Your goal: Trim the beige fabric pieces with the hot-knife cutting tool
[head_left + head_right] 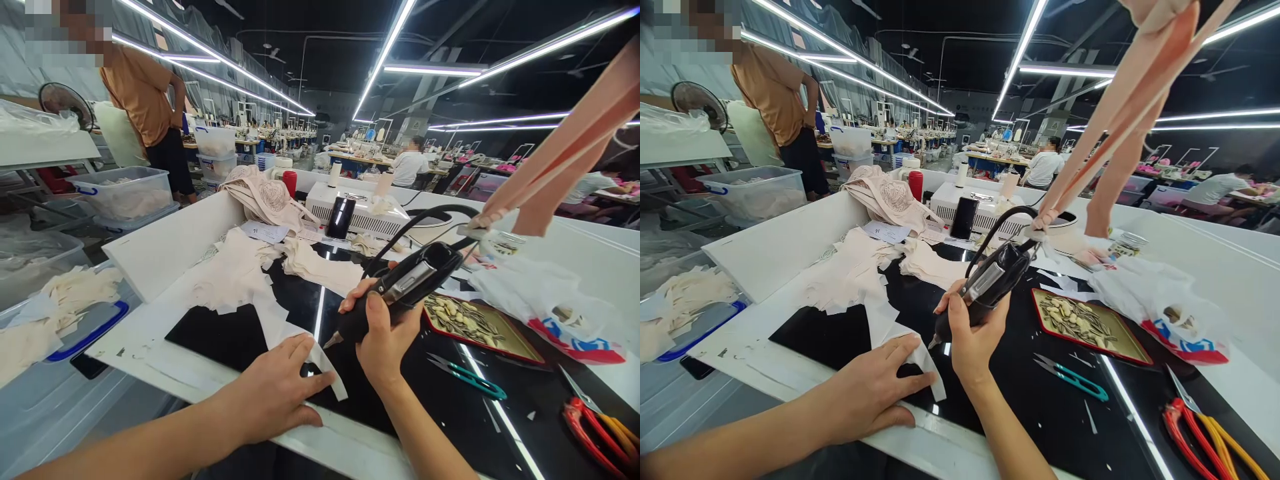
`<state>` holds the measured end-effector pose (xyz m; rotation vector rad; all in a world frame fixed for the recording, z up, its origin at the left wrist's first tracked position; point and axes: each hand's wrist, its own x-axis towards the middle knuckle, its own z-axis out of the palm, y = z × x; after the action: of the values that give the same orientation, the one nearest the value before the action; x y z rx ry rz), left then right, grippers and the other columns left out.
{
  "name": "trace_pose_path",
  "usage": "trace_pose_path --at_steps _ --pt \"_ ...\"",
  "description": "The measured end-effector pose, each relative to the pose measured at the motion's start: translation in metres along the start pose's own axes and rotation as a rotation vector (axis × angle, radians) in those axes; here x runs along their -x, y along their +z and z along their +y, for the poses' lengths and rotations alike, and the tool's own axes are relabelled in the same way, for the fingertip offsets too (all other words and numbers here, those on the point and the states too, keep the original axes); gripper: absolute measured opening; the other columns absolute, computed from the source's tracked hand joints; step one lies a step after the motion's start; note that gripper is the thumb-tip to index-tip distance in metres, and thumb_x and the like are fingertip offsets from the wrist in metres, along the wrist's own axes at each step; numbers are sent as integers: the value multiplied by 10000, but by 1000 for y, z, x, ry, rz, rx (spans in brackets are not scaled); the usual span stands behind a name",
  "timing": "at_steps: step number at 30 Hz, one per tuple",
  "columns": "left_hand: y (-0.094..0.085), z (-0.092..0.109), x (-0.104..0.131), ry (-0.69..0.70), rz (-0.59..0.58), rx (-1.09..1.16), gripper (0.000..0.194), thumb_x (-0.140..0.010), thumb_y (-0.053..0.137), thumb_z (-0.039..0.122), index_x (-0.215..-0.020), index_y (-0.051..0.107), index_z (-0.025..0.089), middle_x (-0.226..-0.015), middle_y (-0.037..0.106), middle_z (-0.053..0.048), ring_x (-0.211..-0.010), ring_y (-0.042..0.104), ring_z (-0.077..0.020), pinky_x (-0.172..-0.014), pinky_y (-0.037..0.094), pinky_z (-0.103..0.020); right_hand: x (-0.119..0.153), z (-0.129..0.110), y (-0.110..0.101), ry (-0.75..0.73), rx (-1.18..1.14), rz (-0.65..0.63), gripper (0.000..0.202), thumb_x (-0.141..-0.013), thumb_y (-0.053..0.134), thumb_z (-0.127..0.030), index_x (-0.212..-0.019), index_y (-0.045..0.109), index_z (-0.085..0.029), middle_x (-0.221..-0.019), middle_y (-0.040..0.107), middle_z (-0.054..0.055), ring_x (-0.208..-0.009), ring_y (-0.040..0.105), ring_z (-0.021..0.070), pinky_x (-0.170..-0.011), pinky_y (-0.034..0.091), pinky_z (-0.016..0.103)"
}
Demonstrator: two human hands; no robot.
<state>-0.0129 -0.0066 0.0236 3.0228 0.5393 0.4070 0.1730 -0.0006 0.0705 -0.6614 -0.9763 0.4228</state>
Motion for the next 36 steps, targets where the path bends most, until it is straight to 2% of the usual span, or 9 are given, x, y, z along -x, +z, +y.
trace_pose_path --at_steps 13,24,36 --pt "1 -2 3 3 24 58 649 -913 758 585 -1464 606 279 -1492 518 -233 -1391 536 -439 -1075 544 -561 5 3 2 -2 19 -18 370 -931 729 -272 -1255 549 -278 -789 675 -66 -566 627 124 -555 559 278" --pt "3 -1 4 -7 44 57 649 -924 734 600 -1480 599 293 -1493 519 -231 -1383 545 -436 -1066 551 -556 -5 11 7 -12 5 -15 429 -926 732 -309 -1301 526 -280 -786 658 -67 -570 614 131 -577 564 300" --pt "0 1 2 -32 6 79 618 -946 701 605 -1470 611 291 -1492 525 -233 -1403 531 -431 -1090 534 -561 -4 17 9 8 18 -21 431 -936 709 -289 -1320 514 -290 -788 656 -71 -568 620 128 -586 576 301"
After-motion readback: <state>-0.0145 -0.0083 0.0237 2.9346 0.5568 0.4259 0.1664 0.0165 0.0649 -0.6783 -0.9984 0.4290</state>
